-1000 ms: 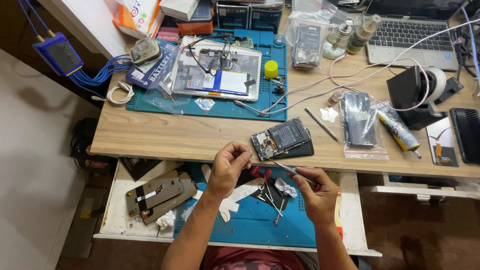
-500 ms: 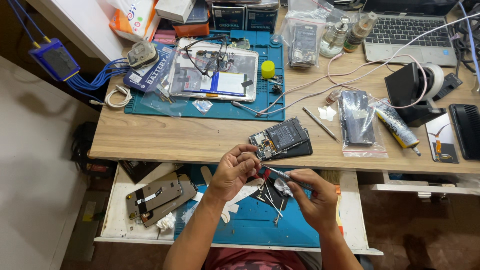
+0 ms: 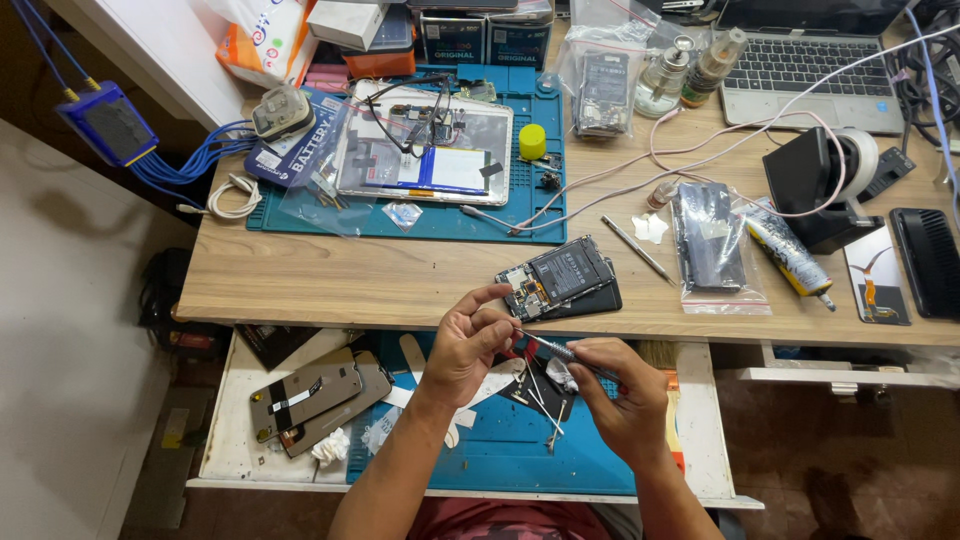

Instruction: The person uses a metal spudger to pry and separate the internal components of a disassembled smartphone from its back casing. They carefully lift the motherboard and battery assembly, then reassemble the device by placing the internal components back into the casing and pressing the edges to secure the fit.

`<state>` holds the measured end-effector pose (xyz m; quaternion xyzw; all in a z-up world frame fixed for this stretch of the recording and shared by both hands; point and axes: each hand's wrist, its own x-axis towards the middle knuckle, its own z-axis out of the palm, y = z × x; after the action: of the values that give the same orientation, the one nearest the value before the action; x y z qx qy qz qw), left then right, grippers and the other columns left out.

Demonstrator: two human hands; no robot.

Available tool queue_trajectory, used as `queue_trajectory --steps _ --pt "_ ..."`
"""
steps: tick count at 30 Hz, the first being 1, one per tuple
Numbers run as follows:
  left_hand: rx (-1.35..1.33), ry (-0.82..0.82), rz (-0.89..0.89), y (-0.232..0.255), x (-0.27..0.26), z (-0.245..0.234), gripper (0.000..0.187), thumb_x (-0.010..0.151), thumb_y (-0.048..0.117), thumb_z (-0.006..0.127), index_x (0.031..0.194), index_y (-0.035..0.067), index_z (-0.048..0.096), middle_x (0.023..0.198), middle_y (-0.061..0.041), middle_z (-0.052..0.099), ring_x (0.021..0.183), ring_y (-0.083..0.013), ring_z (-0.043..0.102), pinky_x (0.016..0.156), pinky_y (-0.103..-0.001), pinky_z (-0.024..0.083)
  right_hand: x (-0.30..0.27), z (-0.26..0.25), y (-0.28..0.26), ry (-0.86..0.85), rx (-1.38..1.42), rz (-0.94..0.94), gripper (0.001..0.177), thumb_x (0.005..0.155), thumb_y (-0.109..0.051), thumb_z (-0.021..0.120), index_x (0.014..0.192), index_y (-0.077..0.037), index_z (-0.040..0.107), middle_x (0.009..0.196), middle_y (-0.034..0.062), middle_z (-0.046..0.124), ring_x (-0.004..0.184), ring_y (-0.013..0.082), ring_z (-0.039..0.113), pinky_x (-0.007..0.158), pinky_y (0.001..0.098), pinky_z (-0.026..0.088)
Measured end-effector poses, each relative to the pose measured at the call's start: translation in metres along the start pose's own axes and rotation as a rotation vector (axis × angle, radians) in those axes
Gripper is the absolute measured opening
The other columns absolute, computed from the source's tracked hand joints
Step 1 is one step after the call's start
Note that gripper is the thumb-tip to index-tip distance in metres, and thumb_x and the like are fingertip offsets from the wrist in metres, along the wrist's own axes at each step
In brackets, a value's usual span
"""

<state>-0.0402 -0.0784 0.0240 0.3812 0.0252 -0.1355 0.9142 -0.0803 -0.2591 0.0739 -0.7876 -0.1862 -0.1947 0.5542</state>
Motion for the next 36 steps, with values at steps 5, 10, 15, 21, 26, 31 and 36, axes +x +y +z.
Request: queue_trajectory --steps 5,10,15,21,26,31,36 --pt "-0.06 0.185 0.1 -0.015 -0.002 0.013 0.05 0.076 0.0 0.065 0.122 -0.001 0.048 0.079 -0.008 0.068 0.073 -0.0186 0.065 0.066 -0.024 0.051 0.004 0.008 0.001 0.017 -0.004 -0.1 0.012 0.078 0.003 0.062 0.089 -0.001 0.059 0.088 0.0144 0.064 0.087 0.0273 0.066 0.076 0.0303 0.055" --pt "-0.126 0.174 0.078 -0.009 -0.005 0.013 0.056 0.078 0.001 0.063 0.13 0.001 0.043 0.084 -0.011 0.067 0.077 -0.018 0.064 0.063 -0.021 0.049 0.001 0.009 0.015 0.022 0.025 0.026 0.013 0.078 -0.005 0.065 0.091 -0.002 0.063 0.089 0.0127 0.067 0.084 0.0234 0.067 0.075 0.0295 0.054" --pt "0.068 0.072 0.203 -0.004 -0.006 -0.002 0.063 0.08 0.024 0.055 0.133 0.0 0.03 0.1 -0.025 0.063 0.095 -0.0284 0.062 0.068 -0.026 0.052 0.006 0.0 0.036 0.09 0.088 0.067 0.014 0.071 -0.001 0.072 0.084 0.004 0.067 0.072 0.0126 0.067 0.073 0.0192 0.067 0.063 0.0308 0.052" --pt "1.529 0.193 0.627 -0.009 0.015 -0.021 0.095 0.057 0.05 0.077 0.132 0.006 0.039 0.125 -0.014 0.05 0.115 -0.0295 0.046 0.088 -0.043 0.04 0.063 -0.014 0.007 -0.255 -0.34 -0.094 0.01 0.073 -0.006 0.071 0.082 -0.009 0.069 0.073 0.0056 0.069 0.069 0.0265 0.065 0.064 0.0364 0.051" --pt "1.613 0.162 0.496 -0.008 0.023 -0.02 0.099 0.063 0.061 0.068 0.138 0.008 0.03 0.12 -0.013 0.055 0.109 -0.0252 0.047 0.083 -0.039 0.038 0.095 -0.008 0.006 -0.542 -0.605 -0.126 0.008 0.073 -0.009 0.07 0.081 -0.01 0.068 0.069 0.0071 0.068 0.075 0.0256 0.066 0.077 0.0381 0.049" --pt "1.672 0.162 0.553 -0.013 0.029 -0.026 0.101 0.06 0.056 0.071 0.139 0.008 0.029 0.118 -0.007 0.059 0.105 -0.022 0.048 0.077 -0.037 0.038 0.113 0.005 -0.001 -0.701 -0.749 -0.103 0.003 0.075 -0.012 0.068 0.077 -0.011 0.068 0.068 0.0056 0.069 0.076 0.0215 0.068 0.083 0.0359 0.047" --pt "1.641 0.146 0.523 -0.009 0.029 -0.023 0.1 0.061 0.052 0.072 0.139 0.007 0.028 0.117 -0.006 0.059 0.106 -0.0224 0.048 0.077 -0.037 0.038 0.115 0.011 0.011 -0.774 -0.778 -0.152 0.004 0.075 -0.017 0.068 0.077 -0.014 0.067 0.067 0.0017 0.068 0.079 0.0181 0.067 0.084 0.0343 0.047"
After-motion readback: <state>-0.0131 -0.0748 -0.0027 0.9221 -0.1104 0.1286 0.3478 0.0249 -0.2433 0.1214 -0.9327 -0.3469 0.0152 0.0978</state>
